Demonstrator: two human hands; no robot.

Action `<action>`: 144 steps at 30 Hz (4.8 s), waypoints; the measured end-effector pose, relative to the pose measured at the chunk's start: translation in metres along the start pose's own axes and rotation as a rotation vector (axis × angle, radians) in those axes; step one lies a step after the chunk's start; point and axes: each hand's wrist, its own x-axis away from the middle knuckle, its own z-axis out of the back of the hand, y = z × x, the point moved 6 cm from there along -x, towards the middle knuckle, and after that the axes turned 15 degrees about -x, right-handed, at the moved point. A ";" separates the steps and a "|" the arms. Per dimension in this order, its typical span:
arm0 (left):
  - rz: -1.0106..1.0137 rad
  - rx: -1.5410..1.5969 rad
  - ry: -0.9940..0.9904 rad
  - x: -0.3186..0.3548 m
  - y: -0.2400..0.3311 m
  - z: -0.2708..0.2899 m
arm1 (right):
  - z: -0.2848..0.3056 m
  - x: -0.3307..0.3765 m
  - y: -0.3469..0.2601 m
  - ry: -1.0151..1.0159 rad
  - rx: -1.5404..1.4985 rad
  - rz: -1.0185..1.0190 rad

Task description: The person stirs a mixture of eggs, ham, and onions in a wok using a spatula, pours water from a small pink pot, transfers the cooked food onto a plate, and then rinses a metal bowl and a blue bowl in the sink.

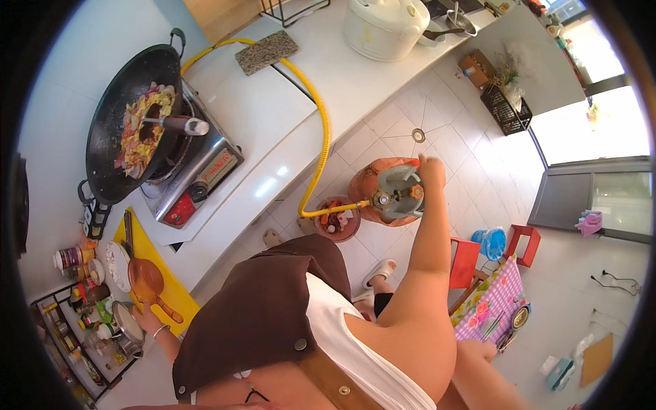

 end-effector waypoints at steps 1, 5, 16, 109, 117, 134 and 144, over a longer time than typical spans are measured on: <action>-0.067 0.056 -0.037 -0.001 0.019 -0.003 | -0.020 -0.023 0.058 0.000 0.154 0.060; -0.278 0.060 0.110 0.000 0.048 -0.008 | -0.084 -0.029 0.147 -0.161 0.663 0.239; -0.333 -0.217 0.260 0.051 0.127 0.021 | -0.123 -0.067 0.228 -0.186 0.234 0.096; -1.206 0.406 -0.861 0.276 0.432 -0.156 | -0.150 0.226 -0.182 -0.652 -1.525 0.070; -1.157 0.108 -0.980 0.253 0.366 -0.201 | -0.114 0.078 -0.163 -0.585 -1.466 0.099; -0.624 -0.055 -0.782 0.163 0.189 -0.165 | -0.129 -0.049 -0.195 -0.800 -1.187 0.034; -0.597 0.137 -0.723 0.154 0.185 -0.157 | -0.099 -0.040 -0.216 -0.544 -1.048 0.076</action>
